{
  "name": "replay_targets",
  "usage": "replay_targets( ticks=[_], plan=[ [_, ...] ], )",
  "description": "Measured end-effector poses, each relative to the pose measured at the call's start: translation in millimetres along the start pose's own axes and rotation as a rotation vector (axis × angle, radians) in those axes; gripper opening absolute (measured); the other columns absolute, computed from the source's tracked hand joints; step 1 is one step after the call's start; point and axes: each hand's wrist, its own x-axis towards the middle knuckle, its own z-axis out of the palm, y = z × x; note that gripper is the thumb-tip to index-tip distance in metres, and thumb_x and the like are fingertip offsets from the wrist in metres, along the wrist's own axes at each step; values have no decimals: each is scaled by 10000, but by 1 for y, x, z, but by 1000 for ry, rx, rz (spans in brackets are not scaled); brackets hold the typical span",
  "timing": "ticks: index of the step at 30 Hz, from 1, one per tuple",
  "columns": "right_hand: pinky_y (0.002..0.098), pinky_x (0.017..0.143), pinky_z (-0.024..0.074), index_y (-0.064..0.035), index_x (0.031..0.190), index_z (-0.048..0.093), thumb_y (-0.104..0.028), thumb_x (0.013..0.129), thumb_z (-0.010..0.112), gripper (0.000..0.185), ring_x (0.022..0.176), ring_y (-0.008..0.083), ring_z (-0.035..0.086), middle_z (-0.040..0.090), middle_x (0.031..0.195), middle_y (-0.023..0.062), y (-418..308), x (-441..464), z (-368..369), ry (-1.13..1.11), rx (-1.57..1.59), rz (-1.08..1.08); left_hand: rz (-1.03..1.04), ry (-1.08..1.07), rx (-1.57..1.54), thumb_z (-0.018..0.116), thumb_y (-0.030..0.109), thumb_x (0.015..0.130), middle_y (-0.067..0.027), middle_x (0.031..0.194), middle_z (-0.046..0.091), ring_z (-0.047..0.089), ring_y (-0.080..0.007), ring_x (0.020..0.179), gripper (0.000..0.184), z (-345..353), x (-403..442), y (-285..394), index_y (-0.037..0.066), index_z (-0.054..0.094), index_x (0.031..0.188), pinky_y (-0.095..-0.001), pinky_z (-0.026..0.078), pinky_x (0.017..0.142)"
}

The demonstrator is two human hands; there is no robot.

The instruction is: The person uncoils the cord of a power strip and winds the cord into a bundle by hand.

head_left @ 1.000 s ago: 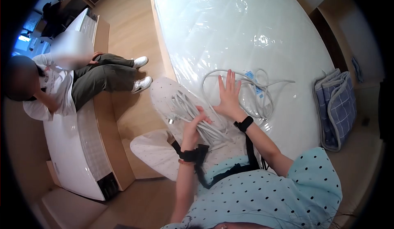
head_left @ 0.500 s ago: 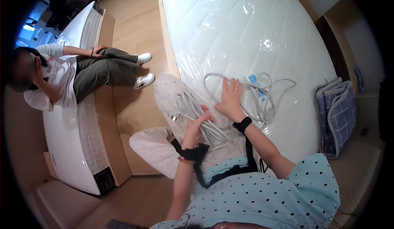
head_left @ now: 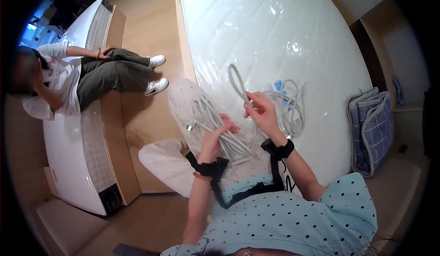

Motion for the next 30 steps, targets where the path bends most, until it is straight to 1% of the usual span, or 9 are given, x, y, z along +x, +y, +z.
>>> replay_targets(
  ticks=[4, 8, 11, 14, 17, 20, 26, 29, 30],
  plan=[
    [195, 539, 492, 30, 1193, 536, 24, 809, 599, 390, 721, 75, 559, 537, 943, 58, -6, -11, 10, -177, -60, 30, -8, 63, -34, 614, 28, 763, -100, 947, 622, 601, -190, 909, 358, 10, -8, 6, -3, 496, 1100, -323, 467, 808],
    [221, 598, 468, 11, 1182, 555, 2, 803, 582, 380, 783, 118, 572, 559, 914, 81, -13, -16, 23, -339, -106, 315, 15, 73, 12, 627, 14, 747, -64, 1031, 609, 581, -160, 954, 406, -10, -8, -9, 6, 526, 1141, -292, 445, 844],
    [218, 615, 486, -11, 1209, 546, 10, 819, 536, 391, 752, 113, 576, 580, 983, 87, 16, -21, 27, -323, -265, 33, 21, 78, -5, 634, 16, 743, -55, 1039, 606, 575, -147, 952, 386, -13, -7, -11, 14, 548, 1120, -279, 438, 849],
    [305, 729, 465, 37, 1176, 531, 1, 749, 556, 429, 786, 218, 572, 569, 877, 162, 6, -18, 30, -337, -340, 96, 43, 92, 30, 610, 12, 749, -54, 1043, 591, 563, -149, 956, 391, -11, -8, -9, 10, 533, 1133, -285, 440, 851],
    [280, 668, 474, 44, 1187, 522, 2, 803, 535, 387, 722, 174, 563, 566, 881, 128, 14, -19, 27, -338, -364, 11, 10, 72, 29, 604, 15, 742, -54, 1073, 575, 554, -164, 971, 424, -13, -6, -10, 15, 511, 1155, -307, 443, 848],
    [247, 588, 476, 48, 1207, 506, -8, 860, 508, 351, 651, 124, 540, 551, 882, 86, 8, -27, 31, -171, 27, 250, -26, -53, -170, 586, 24, 730, -94, 1182, 533, 528, -212, 1065, 501, -19, 0, -13, -3, 455, 1213, -344, 434, 904],
    [210, 523, 471, 73, 1214, 489, -21, 880, 509, 347, 651, 82, 549, 547, 889, 60, 2, -29, 14, -213, 13, 299, 3, -150, -192, 570, 47, 723, -169, 1339, 420, 420, -272, 1238, 593, -11, -3, -4, -52, 378, 1276, -376, 353, 1036],
    [258, 607, 497, 75, 1236, 466, 5, 850, 509, 395, 774, 176, 610, 563, 972, 113, -20, -23, 21, -368, -109, 273, 14, -202, -234, 571, 24, 749, -215, 1337, 413, 402, -282, 1255, 567, -8, -3, -2, -32, 378, 1279, -350, 310, 1057],
    [277, 666, 490, 82, 1261, 424, 8, 837, 510, 439, 854, 220, 594, 540, 1032, 146, -14, -23, 23, -400, -245, 127, 42, -195, -178, 578, 34, 755, -207, 1332, 425, 401, -273, 1255, 559, -7, -3, -2, -27, 385, 1276, -345, 307, 1055]
  ],
)
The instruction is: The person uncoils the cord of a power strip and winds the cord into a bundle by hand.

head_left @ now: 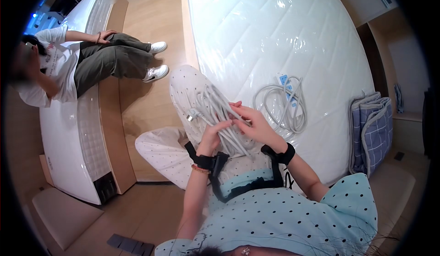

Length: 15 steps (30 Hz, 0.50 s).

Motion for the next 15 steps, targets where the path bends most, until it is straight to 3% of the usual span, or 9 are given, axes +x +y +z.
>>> replay_targets(
  ticks=[2, 5, 8, 11, 14, 15],
  plan=[
    [317, 784, 477, 95, 1312, 340, 14, 812, 513, 535, 1014, 308, 564, 496, 1152, 212, 15, 3, 7, -15, -322, -239, 48, 11, 118, 593, 53, 768, -191, 1322, 449, 399, -254, 1255, 541, 2, 1, 0, -16, 399, 1269, -334, 300, 1052],
    [364, 1029, 299, 70, 1391, 167, 7, 797, 526, 697, 1283, 371, 313, 306, 1337, 261, 6, 0, 11, -197, -260, 39, 62, 74, 141, 613, 82, 777, -165, 1275, 505, 426, -236, 1228, 510, 8, 1, 1, -7, 425, 1243, -330, 312, 1036],
    [358, 1055, 256, 91, 1394, 62, -128, 781, 615, 854, 1312, 387, 241, 210, 1386, 268, 14, 0, 4, -279, -154, -15, 58, 142, 190, 602, 71, 781, -161, 1227, 541, 472, -234, 1181, 469, 14, 0, 3, -7, 442, 1215, -332, 344, 1010],
    [367, 1057, 256, 103, 1390, 59, -251, 724, 698, 988, 1310, 411, 229, 259, 1352, 273, -12, -3, 6, -264, -233, 18, 29, 200, 166, 597, 59, 778, -166, 1169, 574, 517, -235, 1122, 446, 14, 1, 0, -12, 453, 1193, -337, 379, 976],
    [377, 1033, 289, 58, 1396, 168, -315, 683, 746, 991, 1271, 387, 299, 303, 1332, 230, -13, -9, 11, -175, -314, 56, 70, 237, 87, 597, 40, 771, -183, 1129, 587, 538, -237, 1087, 424, 20, 2, -2, -21, 462, 1169, -333, 401, 951],
    [378, 997, 320, 56, 1371, 221, -324, 687, 745, 942, 1210, 384, 349, 341, 1282, 227, -13, -11, 9, -136, -444, -21, 71, 248, 68, 598, 35, 769, -183, 1110, 594, 547, -239, 1073, 420, 22, 2, -3, -23, 463, 1163, -332, 411, 939]
  ],
)
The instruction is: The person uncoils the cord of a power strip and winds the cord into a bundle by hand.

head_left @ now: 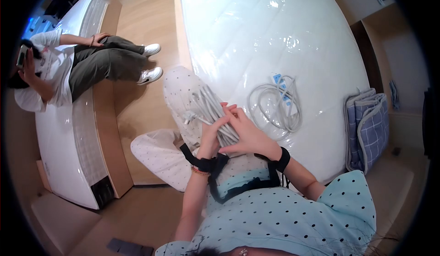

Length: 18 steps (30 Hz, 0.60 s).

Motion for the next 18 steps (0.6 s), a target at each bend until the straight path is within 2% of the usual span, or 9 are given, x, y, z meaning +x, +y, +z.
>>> replay_targets(
  ticks=[2, 5, 7, 9, 11, 14, 17, 18],
  plan=[
    [378, 925, 382, 51, 1323, 328, -340, 695, 743, 848, 1088, 379, 448, 417, 1183, 222, 0, -6, -6, 96, -273, -111, -4, 27, -41, 600, 25, 766, -184, 1072, 608, 564, -243, 1045, 412, 2, 0, -1, -27, 465, 1151, -328, 431, 915],
    [408, 916, 381, 21, 1209, 455, -306, 710, 737, 660, 1068, 370, 455, 448, 1153, 216, 6, -9, -13, 143, 109, 61, -27, 44, -17, 602, 26, 763, -158, 950, 629, 612, -240, 910, 405, 1, 4, -2, -28, 466, 1140, -325, 478, 816],
    [418, 936, 359, 38, 1131, 485, -263, 734, 717, 550, 1091, 374, 431, 459, 1146, 222, 34, -19, -17, 546, 73, 101, -29, 47, 35, 595, 40, 762, -146, 893, 627, 624, -241, 861, 397, -1, 5, -1, -30, 473, 1133, -327, 488, 780],
    [416, 989, 316, 56, 1203, 430, -309, 710, 733, 684, 1183, 380, 380, 427, 1220, 262, 77, -26, -36, 756, -318, 344, -21, 37, 120, 578, 67, 762, -138, 860, 609, 617, -247, 853, 391, -5, 3, -1, -33, 486, 1128, -333, 477, 775],
    [403, 1034, 276, 90, 1302, 302, -444, 630, 771, 978, 1266, 385, 312, 358, 1299, 317, 113, -36, -45, 815, -659, 643, -10, 25, 106, 597, 56, 759, -124, 814, 611, 616, -228, 801, 392, -8, 5, -3, -29, 481, 1124, -312, 478, 732],
    [411, 1050, 263, 113, 1357, 162, -564, 516, 794, 1251, 1283, 392, 306, 309, 1338, 340, 158, -43, -72, 787, -398, 946, -1, 12, 94, 607, 51, 757, -114, 789, 613, 611, -215, 765, 393, -9, 5, -4, -26, 478, 1120, -297, 471, 706],
    [421, 1042, 285, 129, 1357, 140, -583, 469, 805, 1317, 1251, 400, 357, 322, 1338, 329, 196, -50, -79, 761, 51, 852, 4, 9, 99, 609, 54, 756, -112, 787, 613, 609, -213, 769, 391, -7, 4, 0, -26, 479, 1116, -293, 464, 713],
    [408, 1033, 302, 138, 1349, 151, -543, 486, 816, 1286, 1248, 395, 360, 314, 1338, 333, 190, -47, -80, 752, 50, 861, 2, 11, 103, 611, 55, 756, -111, 787, 613, 610, -213, 773, 390, -7, 3, 0, -26, 480, 1114, -292, 463, 718]
  ],
)
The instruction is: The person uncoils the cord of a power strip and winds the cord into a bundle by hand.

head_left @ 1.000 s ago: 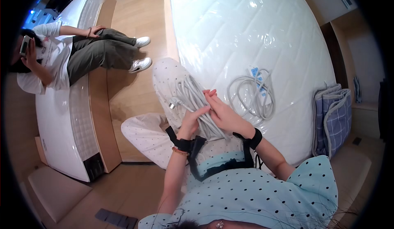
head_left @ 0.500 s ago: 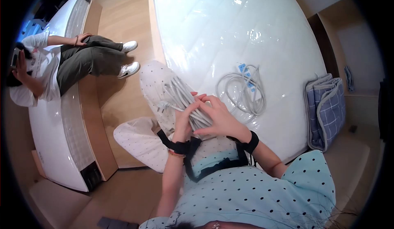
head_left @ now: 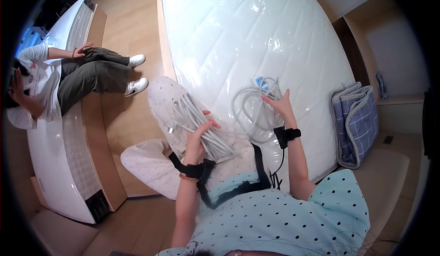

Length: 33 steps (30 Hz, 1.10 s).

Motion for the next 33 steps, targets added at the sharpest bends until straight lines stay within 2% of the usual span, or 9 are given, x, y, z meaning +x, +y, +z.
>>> replay_targets(
  ticks=[5, 8, 11, 14, 19, 22, 25, 28, 33],
  plan=[
    [400, 989, 364, 135, 1338, 200, -442, 527, 838, 1182, 1204, 366, 414, 344, 1307, 319, -1, -2, 3, 70, -162, -3, 20, -12, 54, 616, 60, 753, -110, 790, 613, 612, -210, 785, 396, 0, 2, 0, -28, 471, 1112, -295, 462, 734],
    [446, 930, 405, 22, 1367, 222, -383, 586, 807, 1057, 1119, 314, 488, 468, 1164, 215, -3, -15, -1, 394, -163, -208, 19, -7, 45, 619, 64, 751, -109, 790, 614, 613, -210, 787, 400, 1, 1, -1, -27, 468, 1110, -295, 461, 740],
    [379, 860, 461, 46, 1302, 333, -201, 718, 736, 751, 1021, 239, 532, 491, 1067, 139, -37, -45, -16, 250, 391, -346, 9, -12, 48, 621, 68, 750, -110, 797, 615, 614, -213, 790, 401, 0, 3, -1, -26, 467, 1108, -298, 464, 742],
    [299, 783, 490, 45, 1229, 444, -75, 803, 634, 481, 889, 169, 565, 500, 1033, 95, -63, -75, -21, -178, 677, -361, -12, -11, 30, 619, 68, 751, -115, 816, 617, 615, -214, 786, 403, -2, 3, -4, -27, 466, 1111, -303, 468, 740],
    [271, 674, 474, 25, 1112, 528, -85, 871, 555, 266, 735, 141, 566, 514, 998, 87, -111, -127, 23, -485, 518, -525, -3, -64, 33, 611, 69, 757, -121, 870, 624, 619, -210, 799, 396, -6, 3, -2, -22, 477, 1119, -312, 478, 756],
    [263, 667, 454, 34, 1048, 510, -118, 878, 567, 235, 745, 142, 547, 530, 950, 102, -120, -140, 66, -608, 493, -426, -3, -35, 64, 609, 66, 763, -109, 989, 622, 603, -194, 882, 385, -13, 3, -7, -10, 521, 1131, -314, 471, 807],
    [233, 690, 471, 6, 1053, 426, -209, 937, 498, 255, 873, 130, 587, 539, 982, 106, -121, -136, 93, -428, 448, -512, -8, 27, 59, 626, 39, 747, -84, 1038, 608, 580, -176, 940, 408, -13, 2, -7, -3, 532, 1142, -294, 451, 835],
    [299, 799, 458, 26, 1176, 369, -321, 933, 489, 440, 1018, 188, 540, 518, 1040, 158, -137, -129, 86, -700, 475, -143, -28, -9, 117, 655, -5, 706, -80, 1045, 598, 585, -177, 970, 481, -5, -3, 6, -18, 497, 1161, -294, 462, 844],
    [432, 994, 305, 77, 1249, 342, -478, 833, 579, 733, 1210, 379, 320, 391, 1244, 270, -129, -134, 100, -577, 131, -553, 33, -32, 283, 676, 18, 664, -74, 1130, 534, 518, -164, 1047, 611, -20, 8, -11, -11, 438, 1227, -290, 451, 851]
  ],
)
